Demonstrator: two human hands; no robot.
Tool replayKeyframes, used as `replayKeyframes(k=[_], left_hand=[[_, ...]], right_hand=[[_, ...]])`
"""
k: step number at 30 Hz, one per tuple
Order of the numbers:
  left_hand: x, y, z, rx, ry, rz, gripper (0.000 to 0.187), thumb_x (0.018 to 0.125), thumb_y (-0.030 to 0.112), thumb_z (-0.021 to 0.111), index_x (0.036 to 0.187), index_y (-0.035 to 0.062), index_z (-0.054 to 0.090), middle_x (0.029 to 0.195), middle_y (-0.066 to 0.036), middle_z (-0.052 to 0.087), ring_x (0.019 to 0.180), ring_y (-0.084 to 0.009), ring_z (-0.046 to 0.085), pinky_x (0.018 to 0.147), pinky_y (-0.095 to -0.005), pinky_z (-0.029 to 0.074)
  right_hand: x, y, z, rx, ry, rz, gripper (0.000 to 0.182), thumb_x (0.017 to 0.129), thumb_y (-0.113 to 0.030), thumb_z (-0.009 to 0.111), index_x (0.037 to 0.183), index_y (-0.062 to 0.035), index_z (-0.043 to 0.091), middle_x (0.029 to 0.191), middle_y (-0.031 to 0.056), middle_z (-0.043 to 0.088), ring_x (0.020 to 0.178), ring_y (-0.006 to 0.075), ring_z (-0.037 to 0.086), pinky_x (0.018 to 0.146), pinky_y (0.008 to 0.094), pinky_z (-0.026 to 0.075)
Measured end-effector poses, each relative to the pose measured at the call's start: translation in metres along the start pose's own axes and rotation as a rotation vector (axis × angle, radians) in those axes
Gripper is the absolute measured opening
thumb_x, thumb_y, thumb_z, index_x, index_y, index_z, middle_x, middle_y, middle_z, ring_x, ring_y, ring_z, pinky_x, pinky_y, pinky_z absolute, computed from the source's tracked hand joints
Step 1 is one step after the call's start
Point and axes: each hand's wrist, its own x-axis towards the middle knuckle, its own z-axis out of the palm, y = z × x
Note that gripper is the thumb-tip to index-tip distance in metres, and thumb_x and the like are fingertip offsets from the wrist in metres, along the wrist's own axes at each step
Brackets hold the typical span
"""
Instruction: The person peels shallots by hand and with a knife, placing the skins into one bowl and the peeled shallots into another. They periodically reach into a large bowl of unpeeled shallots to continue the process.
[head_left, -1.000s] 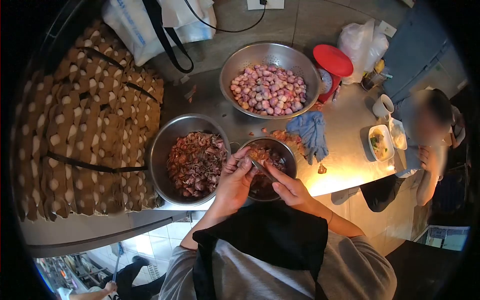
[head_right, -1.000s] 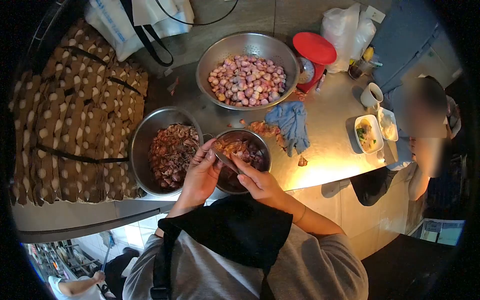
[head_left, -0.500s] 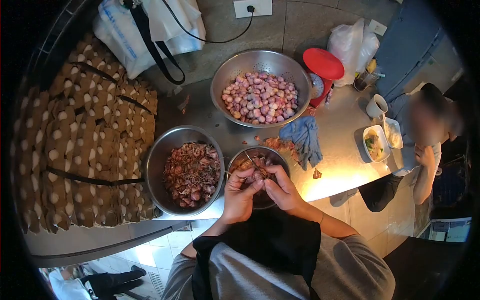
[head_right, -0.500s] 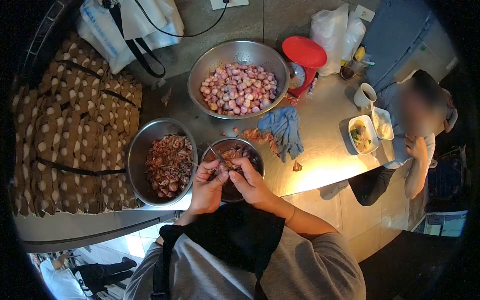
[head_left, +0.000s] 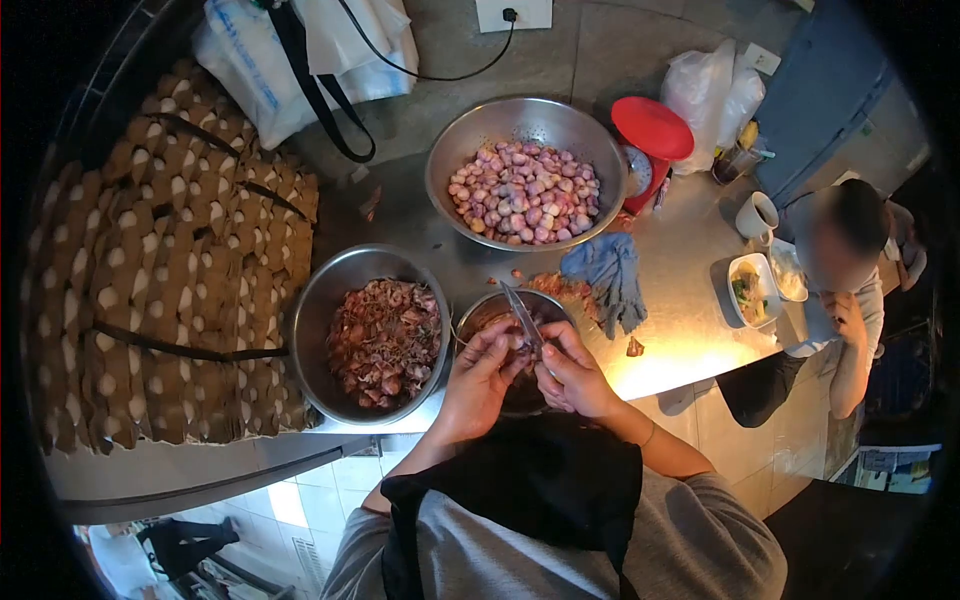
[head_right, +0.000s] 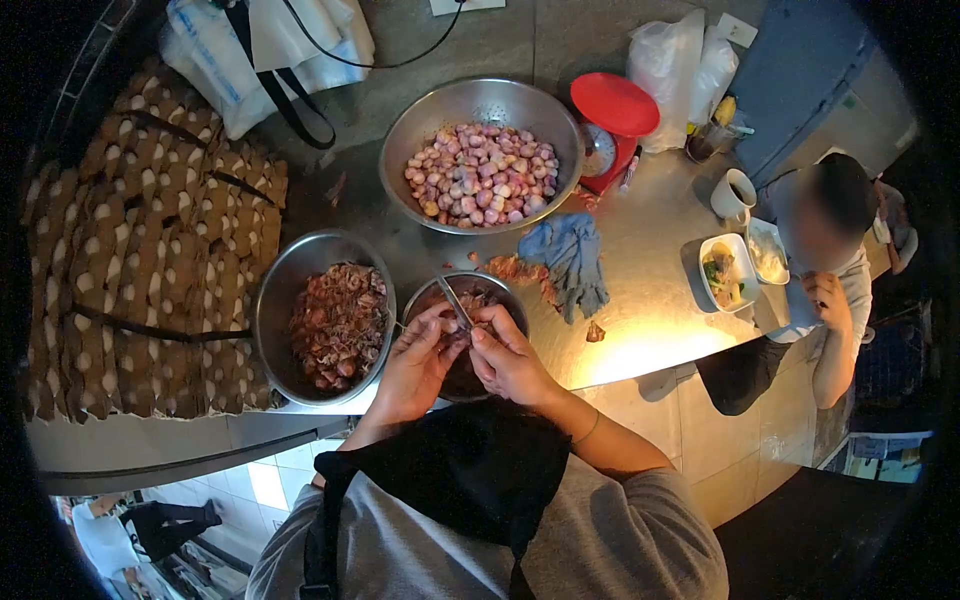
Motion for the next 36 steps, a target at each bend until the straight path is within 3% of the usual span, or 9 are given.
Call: replayKeyframes(k=[10, 14, 20, 21, 26, 28, 31, 33, 36], left_hand=[[-0.009, 0.009, 0.003, -0.048, -0.058, 0.092, 0.027, 0.086, 0.011, 0.050, 0.113, 0.0103, 0.047, 0.098, -0.001, 0.054, 0.089, -0.0130, 0.052, 0.079, -0.0238, 0.041], [-0.005, 0.015, -0.003, -0.070, 0.046, 0.084, 0.026, 0.086, 0.010, 0.050, 0.112, 0.0105, 0.047, 0.096, 0.000, 0.054, 0.088, -0.0123, 0.052, 0.078, -0.0233, 0.041], [-0.006, 0.009, -0.002, -0.009, 0.012, 0.130, 0.020, 0.085, 0.007, 0.050, 0.105, 0.0097, 0.050, 0.098, 0.000, 0.055, 0.088, -0.0119, 0.053, 0.078, -0.0246, 0.043], [-0.006, 0.007, -0.001, 0.001, 0.031, 0.147, 0.019, 0.085, 0.007, 0.051, 0.104, 0.0092, 0.051, 0.098, 0.000, 0.055, 0.089, -0.0118, 0.053, 0.078, -0.0244, 0.043], [-0.007, 0.003, 0.006, 0.041, 0.097, 0.275, 0.019, 0.080, 0.003, 0.058, 0.099, 0.0041, 0.053, 0.090, -0.002, 0.057, 0.083, -0.0101, 0.054, 0.076, -0.0242, 0.045], [-0.008, -0.002, 0.008, 0.154, 0.078, 0.330, 0.020, 0.079, 0.001, 0.059, 0.098, 0.0027, 0.053, 0.091, -0.003, 0.057, 0.083, -0.0092, 0.053, 0.077, -0.0235, 0.044], [-0.008, -0.006, 0.006, 0.218, 0.079, 0.369, 0.022, 0.078, 0.000, 0.060, 0.098, 0.0016, 0.053, 0.093, -0.003, 0.057, 0.084, -0.0087, 0.053, 0.078, -0.0228, 0.043], [-0.008, -0.009, 0.006, 0.267, 0.080, 0.379, 0.023, 0.077, 0.000, 0.060, 0.099, 0.0010, 0.053, 0.093, -0.003, 0.057, 0.084, -0.0092, 0.053, 0.078, -0.0227, 0.043], [-0.010, -0.011, 0.006, 0.354, 0.059, 0.384, 0.025, 0.078, 0.000, 0.060, 0.101, -0.0001, 0.052, 0.094, -0.004, 0.057, 0.086, -0.0103, 0.053, 0.080, -0.0233, 0.042]], right_hand=[[-0.003, -0.006, -0.023, -0.058, 0.165, -0.035, 0.016, 0.093, -0.024, 0.036, 0.105, -0.0146, 0.033, 0.052, -0.0009, 0.034, 0.036, 0.0067, 0.027, 0.032, 0.0193, 0.022], [-0.009, -0.001, -0.021, -0.185, 0.192, -0.097, 0.037, 0.093, -0.021, 0.035, 0.127, -0.0102, 0.027, 0.055, -0.0028, 0.033, 0.041, 0.0056, 0.030, 0.038, 0.0186, 0.026], [-0.015, 0.017, -0.013, -0.396, -0.041, -0.119, 0.043, 0.091, -0.014, 0.040, 0.132, -0.0084, 0.030, 0.069, -0.0035, 0.042, 0.049, 0.0035, 0.031, 0.045, 0.0172, 0.028], [-0.016, 0.010, -0.010, -0.470, -0.037, -0.033, 0.043, 0.090, -0.014, 0.042, 0.131, -0.0045, 0.032, 0.090, 0.0039, 0.054, 0.065, 0.0076, 0.050, 0.059, 0.0188, 0.040], [-0.009, 0.014, -0.006, -0.681, -0.030, -0.266, 0.044, 0.089, -0.014, 0.043, 0.128, 0.0028, 0.031, 0.121, 0.0157, 0.046, 0.111, 0.0188, 0.043, 0.092, 0.0264, 0.031], [-0.008, 0.021, -0.009, -0.672, -0.002, -0.294, 0.042, 0.089, -0.014, 0.043, 0.127, 0.0032, 0.033, 0.120, 0.0162, 0.046, 0.112, 0.0194, 0.043, 0.092, 0.0267, 0.031], [-0.005, 0.026, -0.011, -0.575, 0.040, -0.281, 0.036, 0.090, -0.015, 0.043, 0.123, -0.0006, 0.036, 0.101, 0.0098, 0.052, 0.089, 0.0147, 0.052, 0.076, 0.0237, 0.040], [-0.006, 0.019, -0.005, -0.343, 0.033, -0.166, 0.030, 0.090, -0.015, 0.043, 0.118, -0.0037, 0.038, 0.085, 0.0032, 0.051, 0.070, 0.0087, 0.049, 0.060, 0.0201, 0.040], [-0.002, 0.014, 0.000, -0.133, -0.029, -0.146, 0.022, 0.090, -0.014, 0.043, 0.110, -0.0075, 0.037, 0.071, -0.0039, 0.037, 0.055, 0.0027, 0.032, 0.047, 0.0173, 0.027]])
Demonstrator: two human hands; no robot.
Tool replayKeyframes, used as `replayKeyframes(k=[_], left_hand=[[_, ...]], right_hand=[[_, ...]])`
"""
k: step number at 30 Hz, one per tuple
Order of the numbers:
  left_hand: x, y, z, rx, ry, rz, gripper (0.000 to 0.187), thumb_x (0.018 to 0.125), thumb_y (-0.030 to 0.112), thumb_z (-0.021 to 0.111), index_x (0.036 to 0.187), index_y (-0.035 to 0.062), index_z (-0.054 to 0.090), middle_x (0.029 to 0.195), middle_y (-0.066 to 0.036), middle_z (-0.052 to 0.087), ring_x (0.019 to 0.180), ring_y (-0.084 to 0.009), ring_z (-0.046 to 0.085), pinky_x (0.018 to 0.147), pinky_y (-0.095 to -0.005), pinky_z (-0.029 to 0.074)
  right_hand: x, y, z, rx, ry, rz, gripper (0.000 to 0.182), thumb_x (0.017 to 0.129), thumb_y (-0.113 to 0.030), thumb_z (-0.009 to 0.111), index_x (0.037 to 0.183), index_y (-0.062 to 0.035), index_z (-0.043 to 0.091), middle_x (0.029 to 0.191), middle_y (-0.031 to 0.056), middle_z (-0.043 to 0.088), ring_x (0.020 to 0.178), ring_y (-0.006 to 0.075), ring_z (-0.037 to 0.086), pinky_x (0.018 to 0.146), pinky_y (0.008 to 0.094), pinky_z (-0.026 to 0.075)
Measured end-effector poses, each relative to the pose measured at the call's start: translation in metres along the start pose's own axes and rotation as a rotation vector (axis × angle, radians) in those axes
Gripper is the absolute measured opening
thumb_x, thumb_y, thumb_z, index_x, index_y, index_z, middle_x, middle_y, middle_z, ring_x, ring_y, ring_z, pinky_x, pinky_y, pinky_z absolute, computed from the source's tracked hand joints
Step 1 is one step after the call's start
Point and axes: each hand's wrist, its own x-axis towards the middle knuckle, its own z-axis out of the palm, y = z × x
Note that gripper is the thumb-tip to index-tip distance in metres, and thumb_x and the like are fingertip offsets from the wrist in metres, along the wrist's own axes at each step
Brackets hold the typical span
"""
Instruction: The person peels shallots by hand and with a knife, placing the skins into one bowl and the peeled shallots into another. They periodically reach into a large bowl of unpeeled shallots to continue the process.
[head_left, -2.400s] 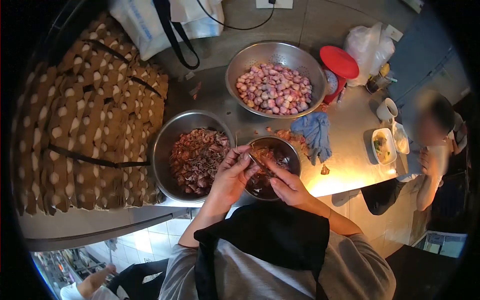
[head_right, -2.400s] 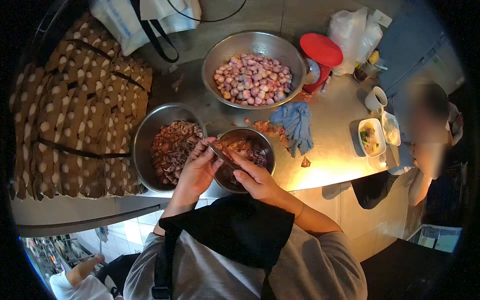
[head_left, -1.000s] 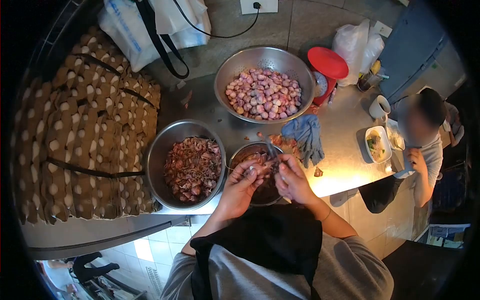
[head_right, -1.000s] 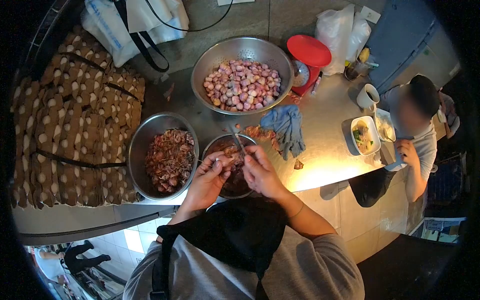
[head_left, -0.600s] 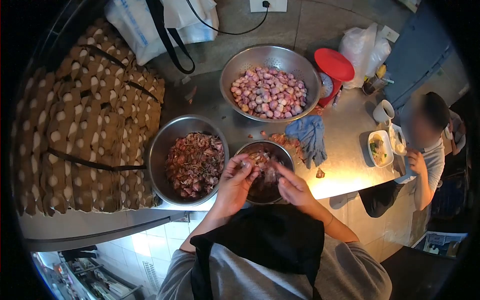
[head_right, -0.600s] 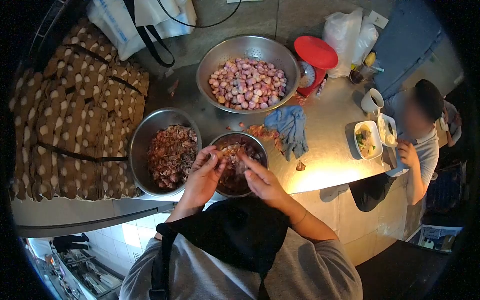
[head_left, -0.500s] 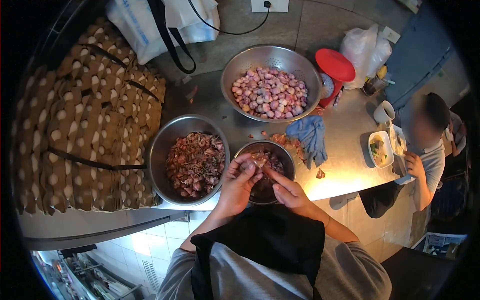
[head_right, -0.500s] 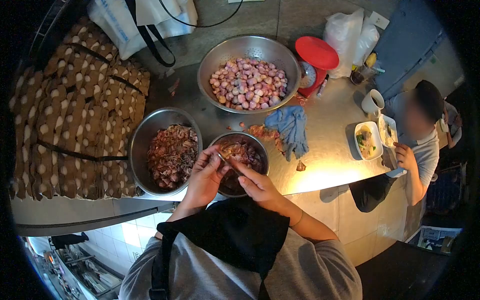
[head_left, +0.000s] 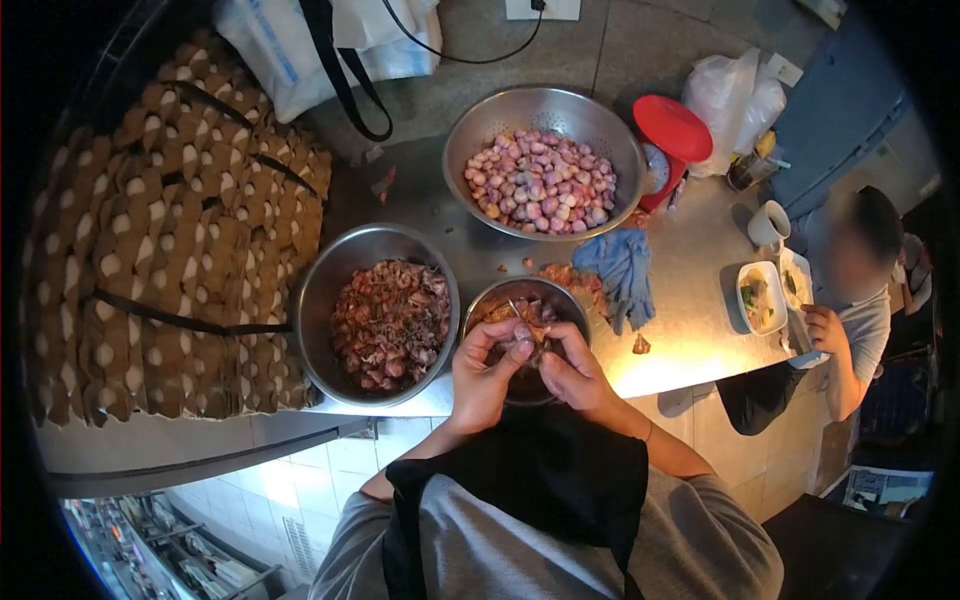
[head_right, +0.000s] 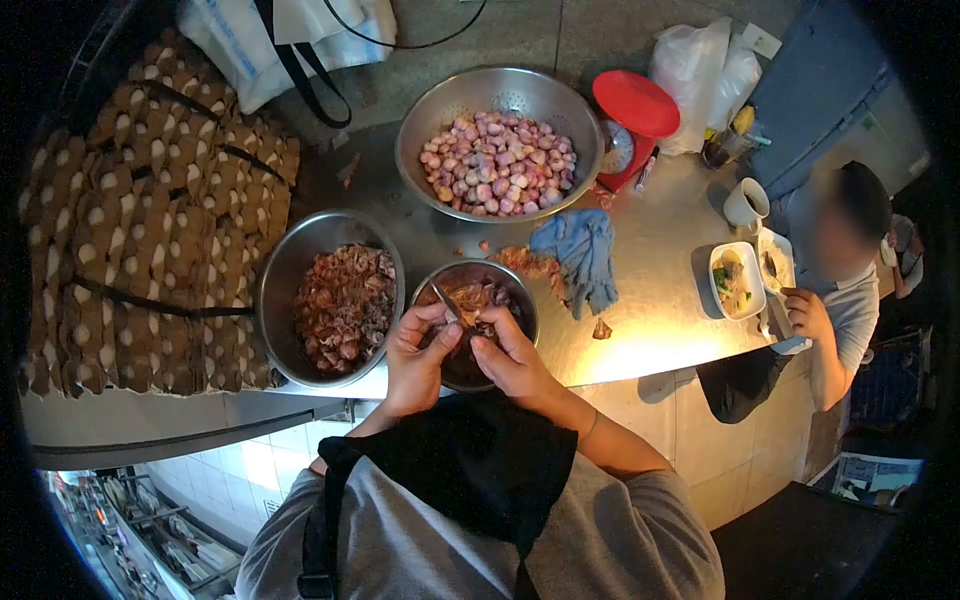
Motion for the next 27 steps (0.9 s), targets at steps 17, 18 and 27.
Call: replayKeyframes(k=[17, 18, 27], left_hand=[[0.007, -0.008, -0.020, 0.099, -0.129, -0.179, 0.029, 0.079, 0.005, 0.060, 0.105, 0.0029, 0.047, 0.097, -0.004, 0.053, 0.091, -0.0121, 0.051, 0.079, -0.0261, 0.044], [0.008, -0.005, -0.019, 0.087, -0.142, -0.196, 0.029, 0.080, 0.006, 0.059, 0.106, 0.0031, 0.047, 0.098, -0.004, 0.053, 0.090, -0.0121, 0.051, 0.079, -0.0260, 0.044], [0.005, 0.017, -0.014, -0.133, -0.118, -0.307, 0.026, 0.085, 0.008, 0.050, 0.111, 0.0052, 0.048, 0.099, -0.006, 0.056, 0.091, -0.0152, 0.054, 0.081, -0.0280, 0.045]], right_hand=[[0.007, 0.007, -0.015, 0.045, -0.020, 0.066, 0.019, 0.092, -0.019, 0.039, 0.108, -0.0091, 0.035, 0.059, -0.0013, 0.034, 0.044, 0.0051, 0.031, 0.040, 0.0175, 0.026], [0.007, 0.005, -0.017, 0.074, -0.011, 0.095, 0.020, 0.092, -0.020, 0.039, 0.108, -0.0094, 0.034, 0.059, -0.0014, 0.034, 0.044, 0.0051, 0.031, 0.040, 0.0176, 0.026], [0.007, -0.013, -0.022, -0.093, 0.022, 0.168, 0.043, 0.092, -0.018, 0.037, 0.132, -0.0131, 0.022, 0.057, -0.0030, 0.033, 0.046, 0.0053, 0.032, 0.042, 0.0177, 0.027]])
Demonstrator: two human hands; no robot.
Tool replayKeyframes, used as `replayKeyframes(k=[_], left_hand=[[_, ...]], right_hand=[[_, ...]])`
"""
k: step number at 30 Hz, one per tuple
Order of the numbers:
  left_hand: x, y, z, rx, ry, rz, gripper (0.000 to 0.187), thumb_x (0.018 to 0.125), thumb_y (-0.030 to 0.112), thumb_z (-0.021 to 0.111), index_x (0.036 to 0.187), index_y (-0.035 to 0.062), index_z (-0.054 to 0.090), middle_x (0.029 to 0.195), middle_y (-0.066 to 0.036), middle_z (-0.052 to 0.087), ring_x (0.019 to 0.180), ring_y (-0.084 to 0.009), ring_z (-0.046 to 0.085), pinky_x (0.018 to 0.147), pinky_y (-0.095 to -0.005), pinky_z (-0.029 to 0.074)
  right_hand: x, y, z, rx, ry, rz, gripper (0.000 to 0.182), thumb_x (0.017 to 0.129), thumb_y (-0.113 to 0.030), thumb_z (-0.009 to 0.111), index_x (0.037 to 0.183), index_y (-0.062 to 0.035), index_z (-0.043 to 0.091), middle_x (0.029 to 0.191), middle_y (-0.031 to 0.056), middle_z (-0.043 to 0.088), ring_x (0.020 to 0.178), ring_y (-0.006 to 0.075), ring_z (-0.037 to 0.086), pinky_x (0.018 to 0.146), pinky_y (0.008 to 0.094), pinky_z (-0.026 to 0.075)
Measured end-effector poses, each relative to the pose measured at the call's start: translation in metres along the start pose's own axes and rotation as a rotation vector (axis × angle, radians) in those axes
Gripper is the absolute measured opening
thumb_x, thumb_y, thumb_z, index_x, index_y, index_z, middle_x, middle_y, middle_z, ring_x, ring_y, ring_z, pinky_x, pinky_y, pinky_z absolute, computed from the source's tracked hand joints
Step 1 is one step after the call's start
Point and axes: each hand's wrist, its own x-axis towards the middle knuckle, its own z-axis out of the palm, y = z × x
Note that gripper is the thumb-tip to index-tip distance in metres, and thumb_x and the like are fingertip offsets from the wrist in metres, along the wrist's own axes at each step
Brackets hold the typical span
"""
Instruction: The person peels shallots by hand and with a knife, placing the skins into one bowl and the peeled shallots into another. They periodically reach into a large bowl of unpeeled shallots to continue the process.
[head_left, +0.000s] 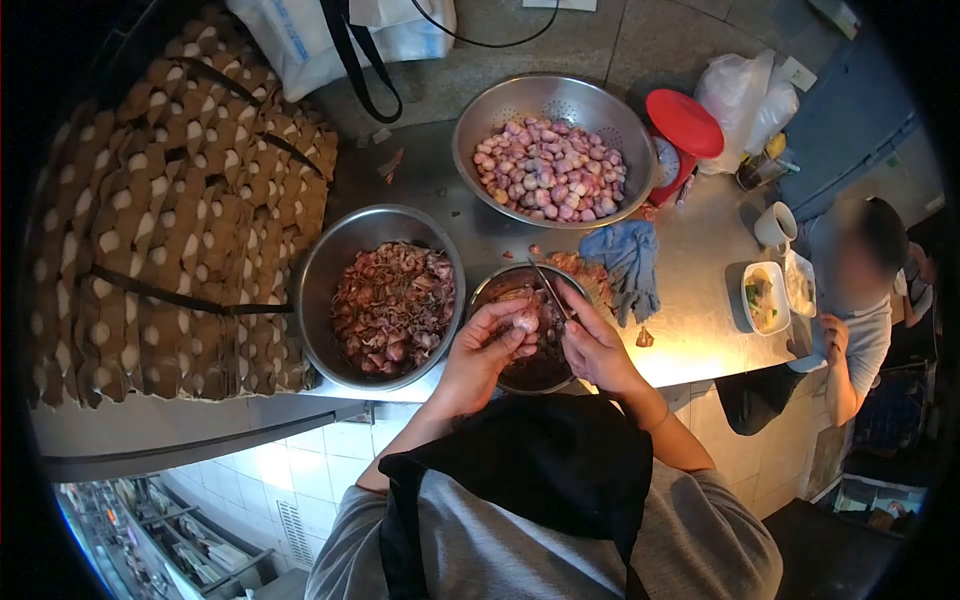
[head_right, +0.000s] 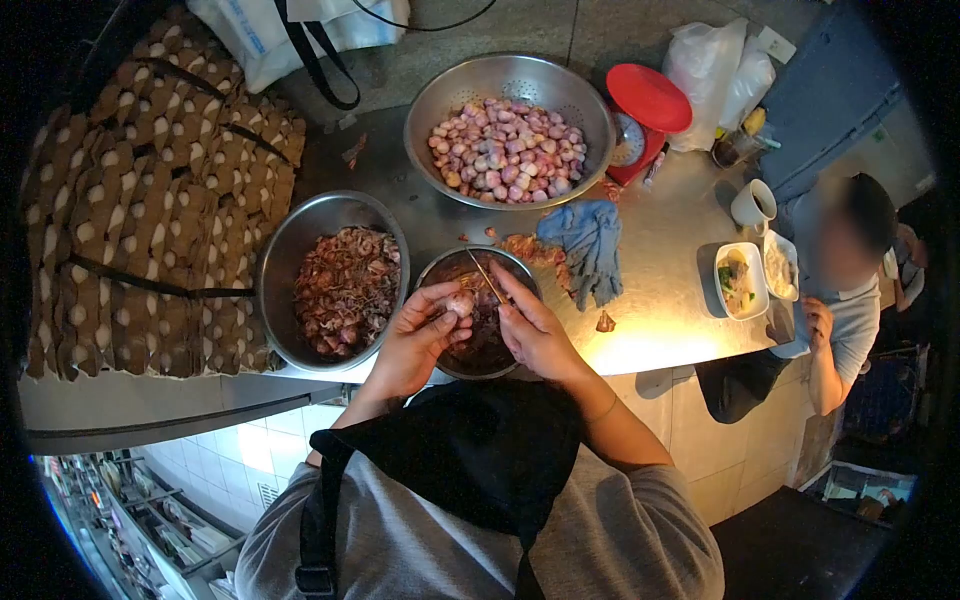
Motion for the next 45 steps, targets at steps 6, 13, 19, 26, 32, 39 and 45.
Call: replayKeyframes(k=[6, 13, 19, 26, 32, 39, 45], left_hand=[[0.005, -0.005, -0.006, -0.174, -0.023, 0.011, 0.017, 0.086, 0.007, 0.048, 0.103, 0.0060, 0.050, 0.096, -0.006, 0.056, 0.091, -0.0170, 0.055, 0.082, -0.0307, 0.047], [0.008, -0.007, -0.001, -0.199, -0.016, 0.065, 0.011, 0.084, 0.003, 0.051, 0.095, 0.0049, 0.051, 0.094, -0.006, 0.056, 0.091, -0.0161, 0.055, 0.083, -0.0304, 0.046], [0.007, -0.005, 0.001, 0.309, 0.058, 0.386, 0.038, 0.074, -0.008, 0.058, 0.104, 0.0047, 0.038, 0.100, -0.011, 0.052, 0.095, -0.0163, 0.052, 0.085, -0.0297, 0.043], [0.006, -0.004, 0.005, 0.359, 0.072, 0.447, 0.052, 0.072, -0.011, 0.060, 0.109, 0.0061, 0.028, 0.104, -0.014, 0.049, 0.097, -0.0194, 0.051, 0.086, -0.0299, 0.043], [0.010, -0.009, 0.001, 0.254, 0.056, 0.390, 0.051, 0.072, -0.011, 0.060, 0.107, 0.0066, 0.028, 0.102, -0.012, 0.048, 0.095, -0.0186, 0.051, 0.082, -0.0287, 0.044], [0.007, -0.009, 0.000, 0.225, 0.077, 0.361, 0.049, 0.072, -0.010, 0.061, 0.106, 0.0061, 0.030, 0.101, -0.011, 0.049, 0.094, -0.0165, 0.051, 0.082, -0.0275, 0.043], [0.007, -0.009, 0.001, 0.321, 0.116, 0.385, 0.047, 0.072, -0.009, 0.061, 0.105, 0.0047, 0.031, 0.102, -0.012, 0.050, 0.093, -0.0167, 0.052, 0.083, -0.0274, 0.043]], right_hand=[[-0.013, 0.013, 0.006, 0.109, -0.122, -0.020, 0.048, 0.092, -0.019, 0.037, 0.136, -0.0127, 0.019, 0.058, -0.0030, 0.033, 0.047, 0.0068, 0.033, 0.044, 0.0189, 0.028], [-0.012, 0.017, 0.014, 0.012, -0.054, -0.097, 0.048, 0.092, -0.018, 0.036, 0.136, -0.0099, 0.019, 0.058, -0.0023, 0.034, 0.047, 0.0074, 0.033, 0.045, 0.0195, 0.029], [-0.012, 0.004, 0.019, -0.036, -0.051, -0.074, 0.043, 0.092, -0.015, 0.037, 0.133, -0.0075, 0.025, 0.058, -0.0033, 0.034, 0.046, 0.0055, 0.031, 0.044, 0.0186, 0.028], [-0.013, 0.003, 0.015, -0.240, -0.012, -0.077, 0.041, 0.091, -0.016, 0.040, 0.130, -0.0060, 0.032, 0.067, 0.0019, 0.050, 0.049, 0.0095, 0.045, 0.047, 0.0222, 0.036], [-0.013, -0.001, 0.017, -0.759, 0.083, -0.283, 0.041, 0.090, -0.018, 0.041, 0.128, -0.0036, 0.034, 0.120, 0.0179, 0.048, 0.112, 0.0264, 0.047, 0.091, 0.0303, 0.035], [-0.013, 0.002, 0.017, -0.579, 0.096, -0.179, 0.039, 0.090, -0.021, 0.041, 0.125, -0.0051, 0.039, 0.109, 0.0216, 0.053, 0.102, 0.0317, 0.053, 0.085, 0.0315, 0.041], [-0.014, -0.010, 0.019, -0.875, 0.100, -0.146, 0.038, 0.091, -0.021, 0.040, 0.123, -0.0019, 0.040, 0.102, 0.0131, 0.057, 0.086, 0.0228, 0.057, 0.071, 0.0307, 0.043]])
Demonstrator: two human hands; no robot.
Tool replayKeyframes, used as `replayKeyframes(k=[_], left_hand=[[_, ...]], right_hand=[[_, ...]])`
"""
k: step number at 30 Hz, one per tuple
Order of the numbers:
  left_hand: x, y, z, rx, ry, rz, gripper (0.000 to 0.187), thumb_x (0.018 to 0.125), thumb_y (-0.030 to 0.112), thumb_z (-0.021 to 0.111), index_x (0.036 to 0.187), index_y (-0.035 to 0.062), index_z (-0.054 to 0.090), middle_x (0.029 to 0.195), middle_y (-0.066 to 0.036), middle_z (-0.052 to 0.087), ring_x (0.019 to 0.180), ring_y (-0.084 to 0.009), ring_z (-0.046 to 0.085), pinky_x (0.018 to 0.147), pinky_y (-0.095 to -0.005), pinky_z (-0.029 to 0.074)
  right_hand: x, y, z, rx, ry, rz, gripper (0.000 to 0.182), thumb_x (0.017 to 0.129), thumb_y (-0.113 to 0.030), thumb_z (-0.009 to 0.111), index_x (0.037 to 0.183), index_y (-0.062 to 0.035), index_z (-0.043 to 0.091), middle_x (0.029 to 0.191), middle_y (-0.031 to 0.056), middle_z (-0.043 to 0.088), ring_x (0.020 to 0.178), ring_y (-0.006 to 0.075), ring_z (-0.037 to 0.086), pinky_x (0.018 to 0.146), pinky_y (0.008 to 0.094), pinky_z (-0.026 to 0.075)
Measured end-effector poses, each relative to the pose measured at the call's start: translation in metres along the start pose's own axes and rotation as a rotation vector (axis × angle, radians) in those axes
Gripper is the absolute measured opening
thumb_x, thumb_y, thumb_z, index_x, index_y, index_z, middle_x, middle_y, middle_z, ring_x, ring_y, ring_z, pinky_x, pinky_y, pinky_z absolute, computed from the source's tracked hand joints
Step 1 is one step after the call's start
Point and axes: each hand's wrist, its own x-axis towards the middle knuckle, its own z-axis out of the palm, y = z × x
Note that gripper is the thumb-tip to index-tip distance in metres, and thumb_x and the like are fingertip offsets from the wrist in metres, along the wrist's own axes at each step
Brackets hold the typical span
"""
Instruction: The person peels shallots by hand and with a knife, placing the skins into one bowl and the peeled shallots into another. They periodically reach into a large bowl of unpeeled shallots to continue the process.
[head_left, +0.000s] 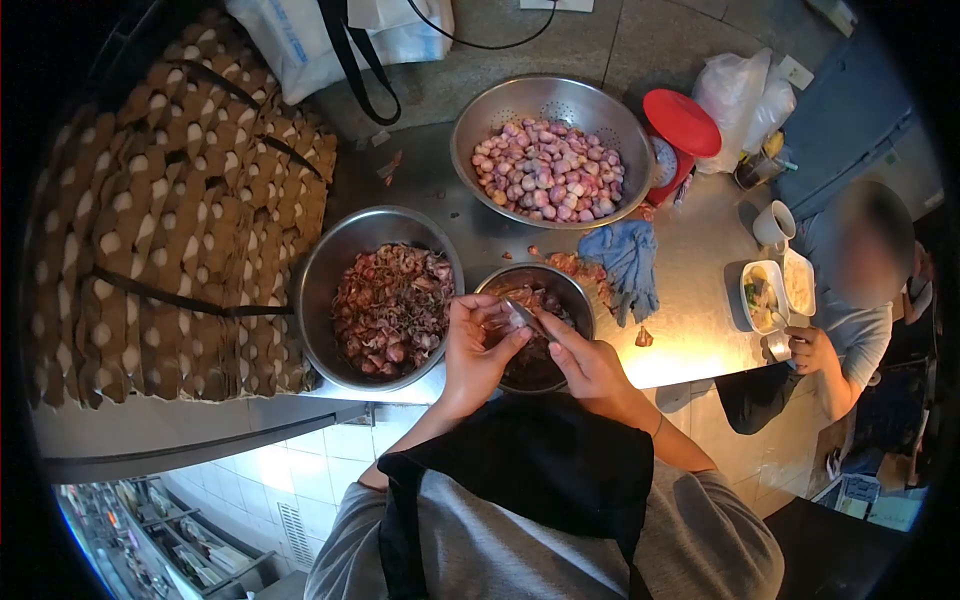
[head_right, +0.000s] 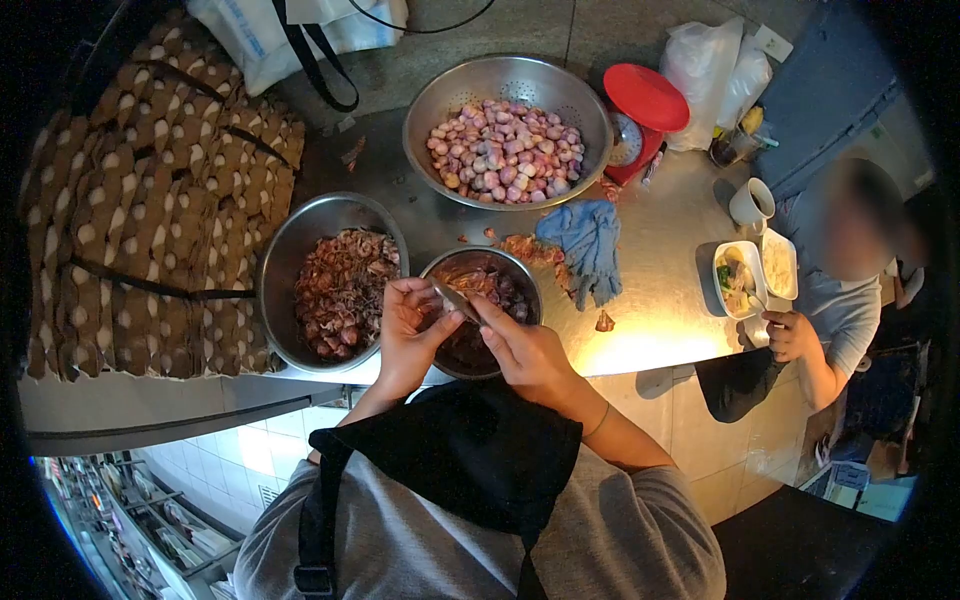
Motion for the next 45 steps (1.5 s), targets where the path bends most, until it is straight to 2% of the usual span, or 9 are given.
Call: replayKeyframes(k=[3, 5, 8, 17, 33, 36, 38, 41, 45], left_hand=[[0.000, 0.005, 0.001, -0.038, -0.011, -0.007, 0.045, 0.072, -0.008, 0.061, 0.104, 0.0044, 0.032, 0.103, -0.013, 0.051, 0.094, -0.0167, 0.053, 0.083, -0.0275, 0.043], [0.001, 0.005, -0.001, -0.052, -0.024, -0.029, 0.045, 0.073, -0.008, 0.061, 0.104, 0.0044, 0.032, 0.103, -0.014, 0.051, 0.094, -0.0168, 0.053, 0.083, -0.0276, 0.043], [0.000, 0.002, -0.004, -0.162, -0.069, -0.097, 0.043, 0.073, -0.007, 0.061, 0.104, 0.0042, 0.033, 0.102, -0.013, 0.052, 0.094, -0.0176, 0.053, 0.083, -0.0286, 0.045], [0.000, 0.003, -0.002, -0.334, 0.004, -0.167, 0.038, 0.075, -0.006, 0.060, 0.102, 0.0046, 0.036, 0.100, -0.011, 0.050, 0.092, -0.0164, 0.053, 0.081, -0.0284, 0.047], [-0.001, 0.006, -0.001, -0.384, -0.090, -0.224, 0.032, 0.079, -0.005, 0.054, 0.104, 0.0063, 0.038, 0.103, -0.011, 0.051, 0.098, -0.0217, 0.053, 0.087, -0.0344, 0.044], [0.001, 0.006, 0.000, -0.374, -0.043, -0.225, 0.032, 0.078, -0.006, 0.054, 0.103, 0.0058, 0.038, 0.105, -0.012, 0.051, 0.098, -0.0198, 0.052, 0.087, -0.0318, 0.044], [0.002, 0.003, -0.001, -0.342, -0.014, -0.204, 0.033, 0.076, -0.006, 0.057, 0.101, 0.0046, 0.038, 0.108, -0.013, 0.051, 0.098, -0.0176, 0.052, 0.085, -0.0285, 0.044], [0.000, 0.001, -0.001, -0.283, -0.021, -0.164, 0.033, 0.076, -0.007, 0.057, 0.100, 0.0042, 0.038, 0.108, -0.013, 0.051, 0.097, -0.0170, 0.052, 0.086, -0.0273, 0.043], [0.001, 0.000, -0.003, -0.259, -0.023, -0.163, 0.033, 0.076, -0.008, 0.057, 0.099, 0.0040, 0.038, 0.108, -0.014, 0.051, 0.097, -0.0169, 0.052, 0.086, -0.0273, 0.043]], right_hand=[[0.002, 0.016, 0.008, 0.463, 0.011, -0.018, 0.036, 0.091, -0.020, 0.040, 0.123, -0.0041, 0.041, 0.079, 0.0042, 0.055, 0.061, 0.0141, 0.054, 0.052, 0.0260, 0.040], [0.002, 0.019, 0.008, 0.818, -0.058, 0.088, 0.035, 0.092, -0.019, 0.039, 0.124, -0.0054, 0.041, 0.067, -0.0018, 0.046, 0.052, 0.0063, 0.043, 0.046, 0.0202, 0.033], [0.006, 0.016, 0.004, 0.864, 0.006, 0.154, 0.035, 0.092, -0.019, 0.038, 0.126, -0.0067, 0.039, 0.062, -0.0063, 0.032, 0.049, 0.0026, 0.029, 0.044, 0.0159, 0.024], [-0.003, 0.002, 0.010, 0.838, -0.114, 0.049, 0.042, 0.092, -0.016, 0.037, 0.132, -0.0058, 0.028, 0.061, -0.0059, 0.032, 0.050, 0.0030, 0.030, 0.046, 0.0161, 0.026], [0.010, 0.023, 0.003, 0.735, 0.074, 0.105, 0.036, 0.093, -0.019, 0.037, 0.126, -0.0055, 0.039, 0.063, -0.0068, 0.031, 0.050, 0.0019, 0.028, 0.045, 0.0163, 0.022], [0.005, 0.023, -0.001, 0.775, -0.070, 0.121, 0.038, 0.092, -0.019, 0.038, 0.127, -0.0044, 0.037, 0.072, -0.0016, 0.046, 0.060, 0.0067, 0.044, 0.055, 0.0179, 0.036], [0.000, 0.012, 0.001, 0.524, -0.042, 0.047, 0.040, 0.092, -0.019, 0.039, 0.128, -0.0029, 0.035, 0.090, 0.0059, 0.052, 0.081, 0.0131, 0.050, 0.072, 0.0226, 0.038], [0.002, 0.005, 0.005, 0.428, -0.018, 0.002, 0.041, 0.091, -0.019, 0.041, 0.127, -0.0006, 0.034, 0.115, 0.0141, 0.048, 0.107, 0.0197, 0.045, 0.091, 0.0273, 0.032], [0.003, 0.012, 0.006, 0.444, -0.004, 0.042, 0.039, 0.090, -0.018, 0.042, 0.125, 0.0007, 0.038, 0.120, 0.0162, 0.047, 0.113, 0.0207, 0.043, 0.095, 0.0280, 0.030]])
